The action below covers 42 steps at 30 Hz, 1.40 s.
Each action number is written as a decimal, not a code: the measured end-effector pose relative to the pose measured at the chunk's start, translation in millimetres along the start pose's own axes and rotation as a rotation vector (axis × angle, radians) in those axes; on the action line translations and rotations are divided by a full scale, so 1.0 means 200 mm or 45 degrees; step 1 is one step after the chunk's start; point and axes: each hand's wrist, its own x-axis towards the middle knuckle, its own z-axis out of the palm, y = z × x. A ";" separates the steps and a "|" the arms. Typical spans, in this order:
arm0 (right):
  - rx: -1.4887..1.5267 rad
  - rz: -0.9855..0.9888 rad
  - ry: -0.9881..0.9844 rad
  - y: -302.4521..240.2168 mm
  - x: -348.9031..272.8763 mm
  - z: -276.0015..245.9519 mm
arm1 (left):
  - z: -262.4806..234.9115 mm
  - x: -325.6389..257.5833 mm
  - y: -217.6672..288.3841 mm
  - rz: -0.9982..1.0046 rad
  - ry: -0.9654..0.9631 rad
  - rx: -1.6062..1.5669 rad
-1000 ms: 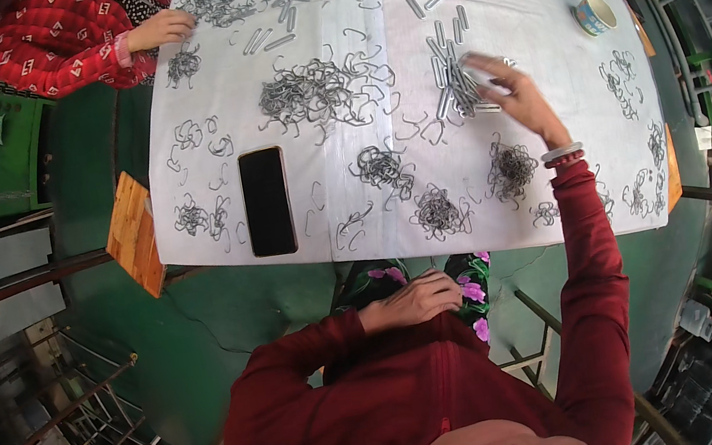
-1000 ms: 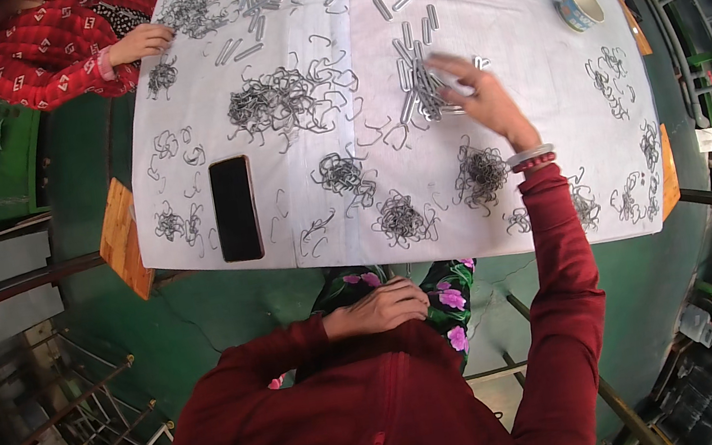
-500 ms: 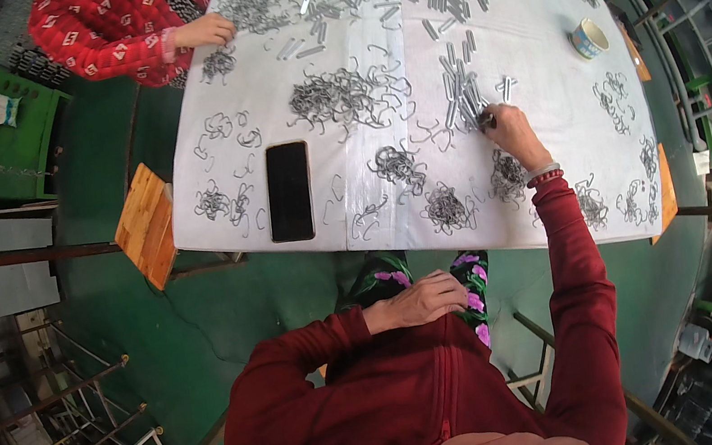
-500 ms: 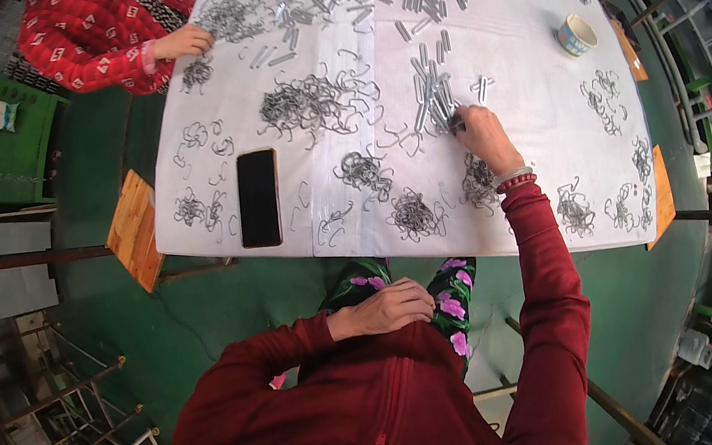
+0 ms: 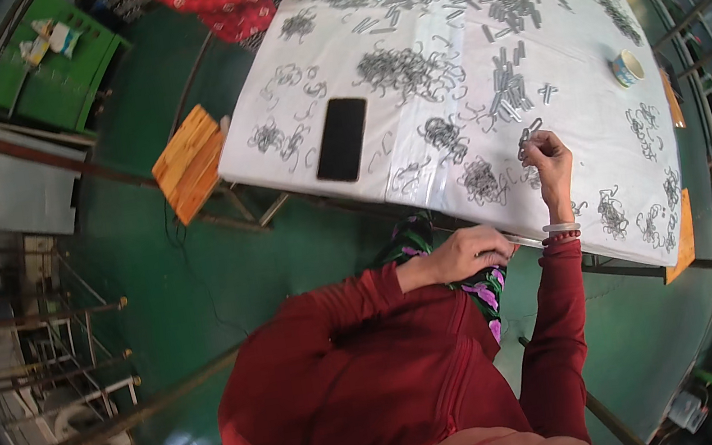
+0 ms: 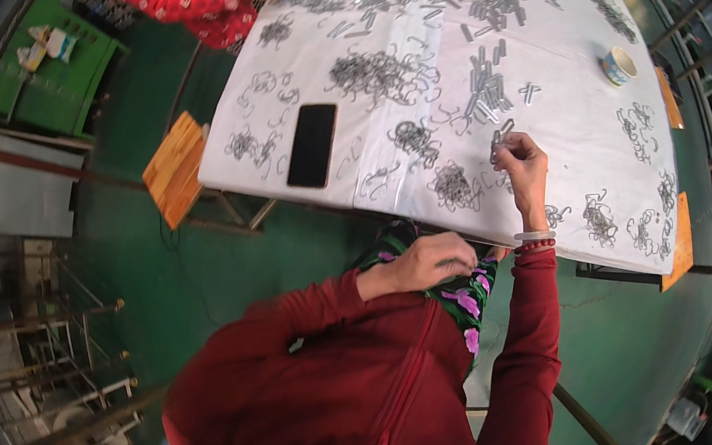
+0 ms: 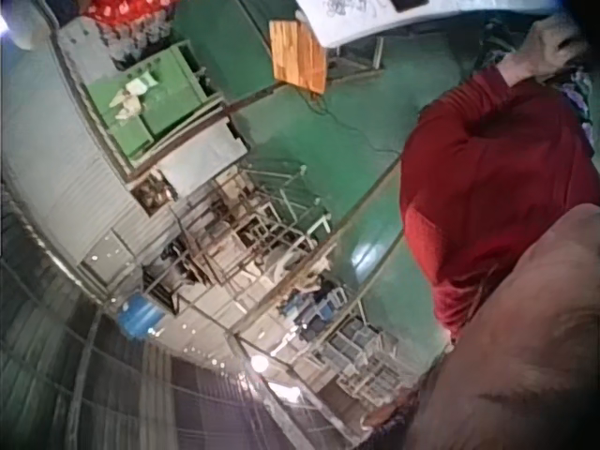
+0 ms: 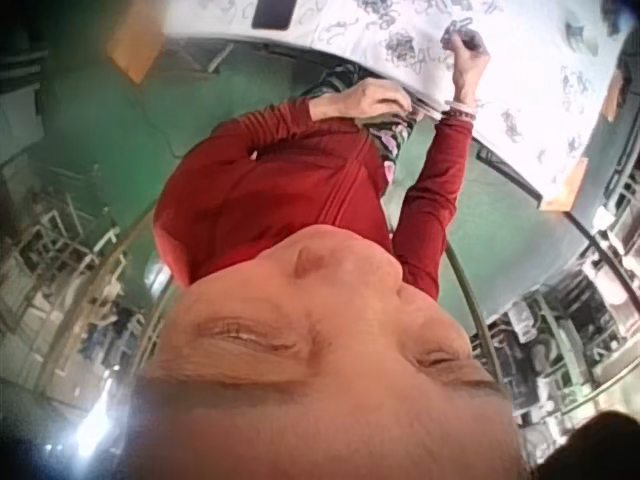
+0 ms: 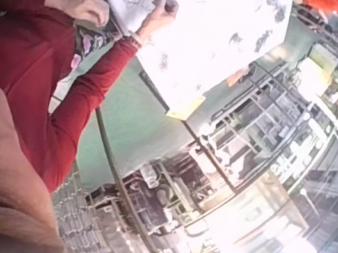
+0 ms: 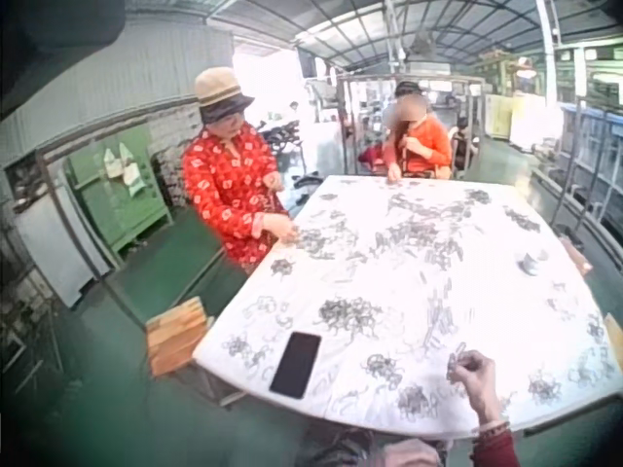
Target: The person picks up small metal hooks and cylindrical sleeves from a table and connects them by hand. The person repeatedly assembles the parts and places the finished units onto a nearby vertical rack.
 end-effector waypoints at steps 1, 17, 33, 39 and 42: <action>0.038 0.011 0.012 0.03 -0.02 0.00 | 0.01 0.00 0.00 -0.023 0.025 0.003; 0.221 0.123 0.027 -0.07 -0.18 0.01 | 0.01 0.04 -0.02 -0.105 0.110 -0.044; 0.029 -0.286 0.379 -0.39 -0.93 0.04 | 0.04 0.09 0.12 -0.014 0.034 0.009; 0.041 -0.213 0.436 -0.38 -0.94 0.04 | -0.28 0.25 -0.02 0.138 0.371 0.467; 0.039 -0.149 0.422 -0.37 -0.95 0.04 | -0.76 0.52 -0.24 -0.073 0.599 0.886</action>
